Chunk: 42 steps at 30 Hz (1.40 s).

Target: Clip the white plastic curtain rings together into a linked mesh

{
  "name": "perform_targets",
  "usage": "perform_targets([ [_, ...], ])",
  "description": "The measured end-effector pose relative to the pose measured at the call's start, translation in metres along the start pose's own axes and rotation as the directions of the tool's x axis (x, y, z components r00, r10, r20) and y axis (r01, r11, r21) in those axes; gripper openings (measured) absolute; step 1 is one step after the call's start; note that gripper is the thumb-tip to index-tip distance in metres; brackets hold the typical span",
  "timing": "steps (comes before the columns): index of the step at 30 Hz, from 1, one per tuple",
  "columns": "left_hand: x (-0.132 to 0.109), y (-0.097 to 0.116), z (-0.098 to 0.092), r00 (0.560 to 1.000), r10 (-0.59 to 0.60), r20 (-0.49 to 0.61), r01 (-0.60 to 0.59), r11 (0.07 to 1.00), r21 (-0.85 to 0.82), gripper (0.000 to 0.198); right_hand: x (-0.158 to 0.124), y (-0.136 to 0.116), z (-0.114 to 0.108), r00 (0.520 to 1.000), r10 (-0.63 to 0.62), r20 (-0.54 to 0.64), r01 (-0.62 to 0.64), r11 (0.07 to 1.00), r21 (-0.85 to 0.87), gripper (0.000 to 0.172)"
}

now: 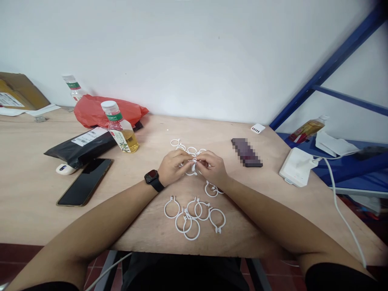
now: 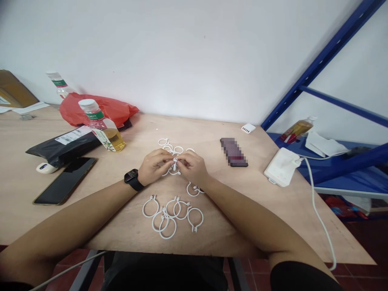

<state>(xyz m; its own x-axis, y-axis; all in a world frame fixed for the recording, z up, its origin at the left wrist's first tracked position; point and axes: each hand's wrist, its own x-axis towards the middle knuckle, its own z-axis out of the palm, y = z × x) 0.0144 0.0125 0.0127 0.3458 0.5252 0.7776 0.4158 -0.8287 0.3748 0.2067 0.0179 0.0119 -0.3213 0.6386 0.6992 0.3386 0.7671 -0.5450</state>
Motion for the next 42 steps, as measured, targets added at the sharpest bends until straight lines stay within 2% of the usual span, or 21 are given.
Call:
perform_targets([
  [10,-0.0008,-0.0009,0.0004,0.999,0.023,-0.040,-0.023,1.000,0.011,0.011,-0.0008,-0.0006,-0.0004,0.995,-0.098,-0.002,0.098,0.994,-0.047,0.012],
  [20,-0.0027,0.0005,0.0014,1.000,-0.016,0.021,0.016,1.000,0.019,0.011,0.0006,-0.0013,-0.0015,0.977,-0.211,0.001,0.210,0.971,-0.119,0.010],
  [33,-0.0045,0.0014,0.0021,1.000,0.012,0.027,-0.014,0.997,0.082,0.009,0.0008,-0.0064,-0.0035,0.992,-0.116,0.044,0.119,0.990,-0.071,0.011],
  [42,-0.0055,0.0019,0.0024,0.998,0.030,0.052,-0.035,0.994,0.108,0.010,-0.0011,-0.0033,-0.0031,0.993,-0.106,0.045,0.109,0.993,-0.049,0.006],
])
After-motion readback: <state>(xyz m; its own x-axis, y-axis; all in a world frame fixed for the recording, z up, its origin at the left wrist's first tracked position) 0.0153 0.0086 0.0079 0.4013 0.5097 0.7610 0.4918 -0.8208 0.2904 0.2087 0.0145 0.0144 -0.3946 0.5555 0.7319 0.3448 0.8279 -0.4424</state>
